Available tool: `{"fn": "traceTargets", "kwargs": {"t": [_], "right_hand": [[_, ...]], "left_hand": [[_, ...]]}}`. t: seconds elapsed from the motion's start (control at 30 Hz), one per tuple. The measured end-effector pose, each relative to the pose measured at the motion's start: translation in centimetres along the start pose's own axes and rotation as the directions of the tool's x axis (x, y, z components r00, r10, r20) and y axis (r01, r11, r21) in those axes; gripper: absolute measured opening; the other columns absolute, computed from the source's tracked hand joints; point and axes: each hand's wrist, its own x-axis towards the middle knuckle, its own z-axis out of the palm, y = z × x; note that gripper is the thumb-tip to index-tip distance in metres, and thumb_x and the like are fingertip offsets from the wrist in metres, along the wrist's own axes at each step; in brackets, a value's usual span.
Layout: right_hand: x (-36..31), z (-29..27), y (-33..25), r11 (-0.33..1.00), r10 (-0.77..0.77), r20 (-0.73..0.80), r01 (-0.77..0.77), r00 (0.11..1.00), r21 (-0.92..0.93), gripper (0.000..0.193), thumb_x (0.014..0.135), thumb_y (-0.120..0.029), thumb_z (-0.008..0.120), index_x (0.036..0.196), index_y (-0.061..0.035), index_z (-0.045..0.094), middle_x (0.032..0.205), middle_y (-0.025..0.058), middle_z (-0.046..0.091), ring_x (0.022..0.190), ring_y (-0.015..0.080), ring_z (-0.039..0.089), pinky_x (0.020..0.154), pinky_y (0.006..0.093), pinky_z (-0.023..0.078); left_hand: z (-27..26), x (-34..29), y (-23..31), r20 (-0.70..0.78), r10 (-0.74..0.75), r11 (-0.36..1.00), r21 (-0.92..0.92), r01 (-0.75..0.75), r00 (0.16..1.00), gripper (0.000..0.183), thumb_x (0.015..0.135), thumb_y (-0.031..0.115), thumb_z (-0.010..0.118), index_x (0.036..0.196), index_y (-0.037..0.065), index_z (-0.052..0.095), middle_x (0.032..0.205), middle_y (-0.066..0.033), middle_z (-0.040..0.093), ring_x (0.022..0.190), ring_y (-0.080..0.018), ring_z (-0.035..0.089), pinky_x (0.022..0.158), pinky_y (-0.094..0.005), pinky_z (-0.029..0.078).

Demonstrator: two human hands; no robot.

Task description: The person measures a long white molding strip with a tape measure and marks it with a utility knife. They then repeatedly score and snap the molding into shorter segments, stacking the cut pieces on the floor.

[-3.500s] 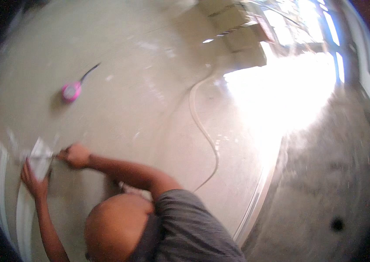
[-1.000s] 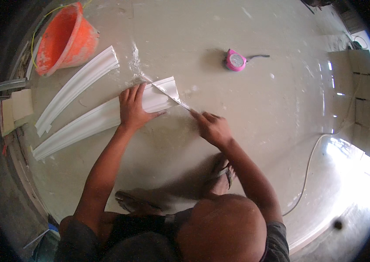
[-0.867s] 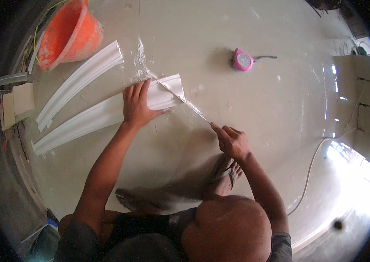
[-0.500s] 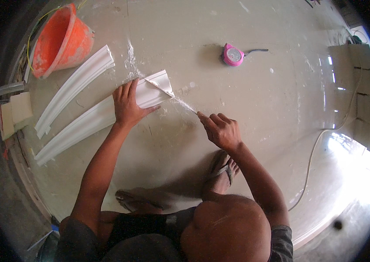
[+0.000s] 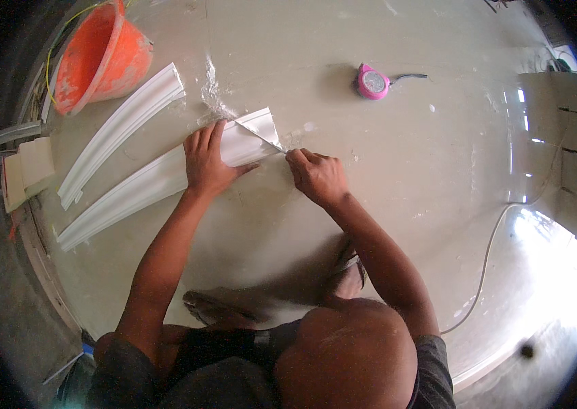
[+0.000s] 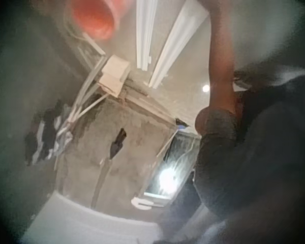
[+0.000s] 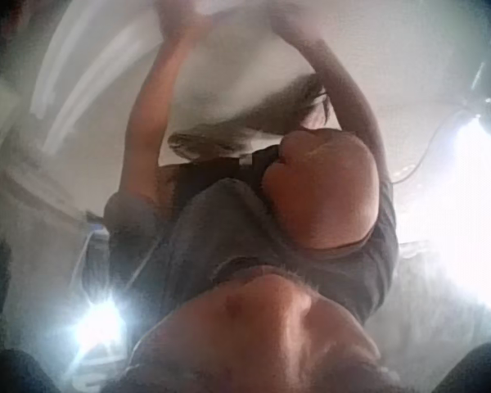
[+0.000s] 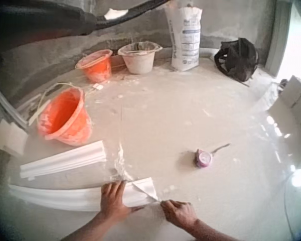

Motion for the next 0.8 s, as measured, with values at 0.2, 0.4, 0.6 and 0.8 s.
{"fn": "traceTargets", "kwargs": {"t": [0.2, 0.4, 0.6, 0.8], "right_hand": [[-9.0, -3.9, 3.8, 0.997, 0.082, 0.074, -0.082, 0.994, -0.003, 0.026, 0.087, -0.010, 0.065, 0.112, -0.0129, 0.062, 0.090, 0.0089, 0.068, 0.076, 0.0344, 0.070, 0.063, 0.0472, 0.058], [0.6, 0.9, 0.2, 0.999, 0.043, 0.087, -0.043, 0.995, -0.004, 0.015, 0.093, -0.014, 0.067, 0.106, -0.0110, 0.062, 0.092, 0.0146, 0.069, 0.075, 0.0409, 0.067, 0.065, 0.0496, 0.056], [-7.1, -3.8, 2.9, 0.999, 0.030, 0.008, -0.029, 1.000, -0.031, 0.015, 0.090, -0.007, 0.070, 0.105, -0.0124, 0.070, 0.088, 0.0060, 0.073, 0.075, 0.0291, 0.073, 0.065, 0.0397, 0.061], [-2.1, -1.7, 0.1, 0.996, 0.090, 0.135, -0.092, 0.987, 0.012, 0.016, 0.090, -0.010, 0.062, 0.104, -0.0115, 0.056, 0.090, 0.0139, 0.067, 0.077, 0.0405, 0.068, 0.064, 0.0518, 0.055]], "left_hand": [[-0.1, 0.2, -0.3, -0.029, 0.033, 0.999, 0.030, -0.032, 0.999, 0.110, 0.057, 0.065, 0.092, 0.140, 0.003, 0.055, 0.136, -0.0128, 0.059, 0.123, -0.0336, 0.053, 0.107, -0.0520, 0.038], [0.8, -0.4, -0.4, -0.031, 0.019, 1.000, 0.013, -0.019, 0.999, 0.116, 0.055, 0.076, 0.086, 0.140, 0.004, 0.056, 0.130, -0.0120, 0.060, 0.118, -0.0322, 0.053, 0.105, -0.0514, 0.037], [0.4, -0.1, -0.7, -0.058, 0.047, 0.999, 0.019, -0.046, 0.997, 0.114, 0.054, 0.069, 0.091, 0.141, 0.005, 0.056, 0.131, -0.0120, 0.060, 0.118, -0.0318, 0.054, 0.105, -0.0512, 0.038], [0.4, -0.4, -0.5, -0.048, 0.033, 0.999, 0.010, -0.032, 0.998, 0.113, 0.055, 0.066, 0.092, 0.142, 0.004, 0.054, 0.132, -0.0128, 0.060, 0.120, -0.0334, 0.053, 0.106, -0.0515, 0.037]]}}
